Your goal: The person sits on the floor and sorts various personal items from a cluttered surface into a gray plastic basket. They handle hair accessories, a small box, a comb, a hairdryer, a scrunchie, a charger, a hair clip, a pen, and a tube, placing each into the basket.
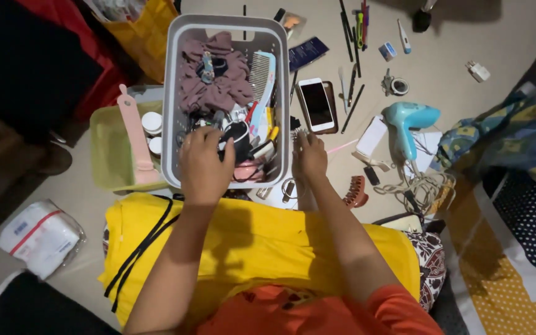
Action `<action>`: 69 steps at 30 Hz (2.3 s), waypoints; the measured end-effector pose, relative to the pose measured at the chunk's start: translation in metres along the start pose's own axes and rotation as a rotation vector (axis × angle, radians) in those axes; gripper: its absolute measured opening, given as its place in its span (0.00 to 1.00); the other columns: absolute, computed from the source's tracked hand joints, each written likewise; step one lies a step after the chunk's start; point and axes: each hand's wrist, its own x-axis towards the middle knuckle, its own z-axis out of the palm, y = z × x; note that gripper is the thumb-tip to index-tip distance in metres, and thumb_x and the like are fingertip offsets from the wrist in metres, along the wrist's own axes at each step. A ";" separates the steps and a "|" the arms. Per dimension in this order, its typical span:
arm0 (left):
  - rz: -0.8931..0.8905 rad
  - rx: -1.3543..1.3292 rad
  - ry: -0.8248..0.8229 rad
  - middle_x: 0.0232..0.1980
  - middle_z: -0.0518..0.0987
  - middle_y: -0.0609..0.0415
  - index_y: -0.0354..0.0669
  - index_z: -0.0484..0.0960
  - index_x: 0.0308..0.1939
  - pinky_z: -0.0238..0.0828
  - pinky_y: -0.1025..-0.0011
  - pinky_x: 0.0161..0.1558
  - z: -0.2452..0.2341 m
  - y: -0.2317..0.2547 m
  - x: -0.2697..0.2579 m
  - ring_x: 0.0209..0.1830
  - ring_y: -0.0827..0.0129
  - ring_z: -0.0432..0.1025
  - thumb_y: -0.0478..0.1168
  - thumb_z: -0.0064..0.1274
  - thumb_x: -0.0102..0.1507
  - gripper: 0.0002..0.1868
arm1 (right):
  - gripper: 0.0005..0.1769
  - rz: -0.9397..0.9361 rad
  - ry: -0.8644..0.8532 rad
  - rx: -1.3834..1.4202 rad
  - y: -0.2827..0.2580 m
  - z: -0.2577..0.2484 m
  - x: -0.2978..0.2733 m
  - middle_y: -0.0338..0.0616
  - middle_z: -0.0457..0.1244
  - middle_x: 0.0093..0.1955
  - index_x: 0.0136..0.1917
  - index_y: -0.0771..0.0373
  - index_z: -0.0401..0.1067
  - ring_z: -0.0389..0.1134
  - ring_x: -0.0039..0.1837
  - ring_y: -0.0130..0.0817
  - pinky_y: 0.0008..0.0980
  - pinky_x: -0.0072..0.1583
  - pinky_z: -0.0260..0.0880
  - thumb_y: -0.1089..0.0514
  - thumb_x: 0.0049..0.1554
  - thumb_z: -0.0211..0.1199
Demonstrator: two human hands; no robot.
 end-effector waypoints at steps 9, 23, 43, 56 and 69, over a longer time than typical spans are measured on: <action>0.044 -0.047 0.040 0.47 0.81 0.46 0.40 0.87 0.45 0.72 0.56 0.52 0.002 -0.003 0.001 0.52 0.50 0.76 0.42 0.57 0.67 0.10 | 0.19 -0.161 0.071 -0.056 0.061 0.030 -0.010 0.46 0.69 0.52 0.63 0.56 0.70 0.72 0.58 0.44 0.39 0.61 0.73 0.55 0.60 0.63; 0.150 -0.340 0.007 0.43 0.83 0.50 0.45 0.87 0.46 0.75 0.59 0.49 0.007 -0.008 -0.001 0.46 0.51 0.78 0.40 0.57 0.67 0.07 | 0.18 -0.062 0.153 1.815 0.000 -0.128 -0.135 0.60 0.69 0.48 0.60 0.75 0.72 0.73 0.48 0.45 0.42 0.52 0.78 0.69 0.56 0.66; -0.249 -1.348 -0.498 0.49 0.81 0.48 0.32 0.75 0.61 0.78 0.76 0.53 0.026 0.034 -0.085 0.47 0.73 0.77 0.33 0.70 0.56 0.31 | 0.13 -0.098 0.096 1.525 -0.030 -0.124 -0.182 0.50 0.67 0.39 0.51 0.71 0.76 0.72 0.41 0.35 0.35 0.49 0.77 0.65 0.53 0.72; -0.401 -1.004 -0.194 0.33 0.73 0.57 0.41 0.82 0.59 0.71 0.79 0.35 -0.078 0.026 -0.004 0.33 0.76 0.69 0.39 0.73 0.55 0.30 | 0.10 -0.038 0.063 1.347 -0.013 -0.139 -0.176 0.58 0.70 0.45 0.53 0.69 0.76 0.75 0.45 0.47 0.43 0.51 0.76 0.63 0.59 0.66; -0.338 -0.543 -0.544 0.54 0.83 0.43 0.59 0.77 0.70 0.73 0.60 0.56 0.013 -0.042 0.031 0.56 0.54 0.78 0.36 0.58 0.62 0.31 | 0.08 0.319 0.084 1.300 -0.004 -0.160 -0.149 0.55 0.69 0.46 0.53 0.68 0.74 0.72 0.44 0.40 0.31 0.49 0.73 0.63 0.61 0.60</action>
